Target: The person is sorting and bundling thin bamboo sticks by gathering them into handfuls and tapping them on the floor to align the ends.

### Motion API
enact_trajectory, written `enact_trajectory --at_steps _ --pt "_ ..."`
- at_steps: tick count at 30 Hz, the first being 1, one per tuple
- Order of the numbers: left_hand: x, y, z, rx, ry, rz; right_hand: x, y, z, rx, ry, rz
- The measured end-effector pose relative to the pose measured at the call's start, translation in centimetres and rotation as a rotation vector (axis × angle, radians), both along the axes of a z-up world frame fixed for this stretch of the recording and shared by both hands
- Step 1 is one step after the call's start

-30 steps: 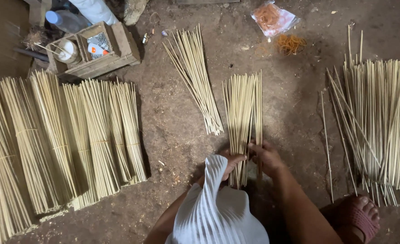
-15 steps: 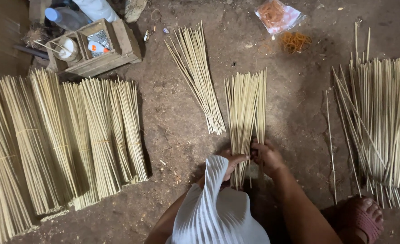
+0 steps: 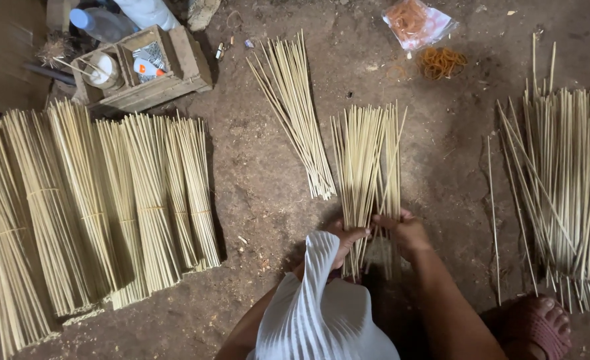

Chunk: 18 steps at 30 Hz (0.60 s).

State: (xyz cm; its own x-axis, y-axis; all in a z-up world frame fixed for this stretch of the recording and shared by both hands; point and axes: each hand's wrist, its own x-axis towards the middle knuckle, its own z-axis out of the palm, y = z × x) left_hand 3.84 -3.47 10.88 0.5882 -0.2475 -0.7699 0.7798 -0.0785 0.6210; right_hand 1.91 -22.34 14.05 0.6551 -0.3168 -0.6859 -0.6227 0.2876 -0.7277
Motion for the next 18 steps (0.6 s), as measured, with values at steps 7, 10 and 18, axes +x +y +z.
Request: enact_trajectory --at_steps 7,10,18 --pt "-0.1 0.4 -2.2 0.0 0.021 -0.055 1.3 2.7 3.0 0.119 -0.052 0.01" --pt "0.8 -0.4 0.5 0.029 0.067 -0.095 1.3 2.8 3.6 0.096 -0.068 -0.061" --pt "2.0 -0.7 5.7 0.054 0.069 -0.161 0.6 0.9 -3.4 0.154 -0.069 -0.117"
